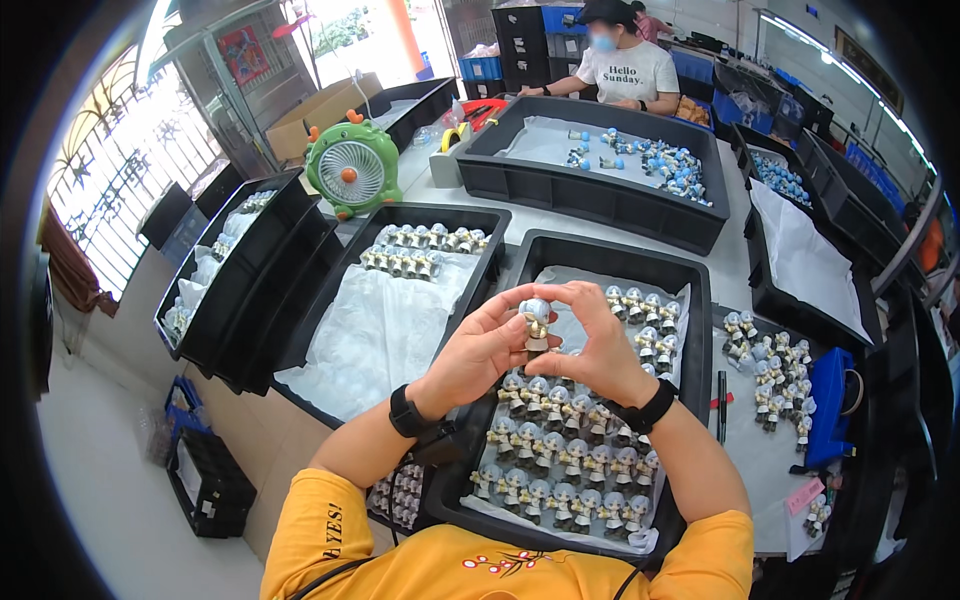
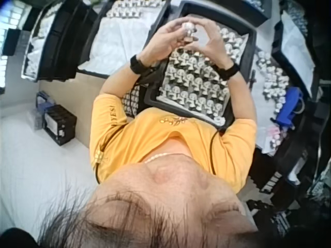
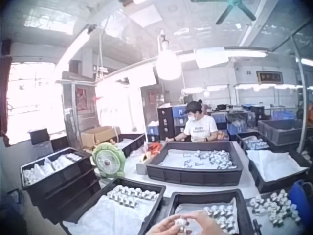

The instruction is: Inspecting small toy figurines by picking them up from a tray and placing them in a bin or another tray.

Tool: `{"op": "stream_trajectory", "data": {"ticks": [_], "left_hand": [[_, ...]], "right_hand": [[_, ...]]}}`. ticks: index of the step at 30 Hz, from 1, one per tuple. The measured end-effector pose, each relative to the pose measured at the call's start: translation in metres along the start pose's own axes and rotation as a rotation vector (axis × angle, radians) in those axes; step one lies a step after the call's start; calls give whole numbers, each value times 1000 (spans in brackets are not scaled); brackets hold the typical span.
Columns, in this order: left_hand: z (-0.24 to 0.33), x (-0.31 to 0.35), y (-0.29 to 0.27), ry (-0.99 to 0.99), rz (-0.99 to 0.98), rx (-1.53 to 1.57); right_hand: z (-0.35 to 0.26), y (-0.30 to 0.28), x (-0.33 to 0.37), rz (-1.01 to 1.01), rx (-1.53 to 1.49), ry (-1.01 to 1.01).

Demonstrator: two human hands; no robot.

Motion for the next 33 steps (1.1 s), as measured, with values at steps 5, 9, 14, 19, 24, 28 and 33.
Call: {"op": "stream_trajectory", "data": {"ticks": [5, 9, 14, 19, 24, 28, 33], "left_hand": [[6, 2, -6, 28, 53, -2], [7, 3, -2, 33, 80, -36], [6, 3, -11, 75, 131, -114], [12, 4, -9, 138, 146, -213], [20, 7, -4, 217, 167, -309], [22, 8, -2, 245, 146, -384], [24, 8, -3, 230, 170, -383]], "right_hand": [[-8, 9, -1, 1, 108, -130], [-5, 6, -1, 11, 110, -139], [-6, 5, -2, 18, 103, -130], [-5, 5, -1, 17, 118, -135], [-6, 7, 0, 12, 126, -150], [-11, 11, 0, 8, 147, -168], [-15, 13, 2, 8, 177, -182]]}}
Point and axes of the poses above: each hand's wrist, its own x-axis away from the middle knuckle, its own y-axis out of the palm, z = x × y, the point moved 9 cm from there along -x, towards the middle knuckle, and after that the axes turned 5 degrees about z, right-handed, at the moved point
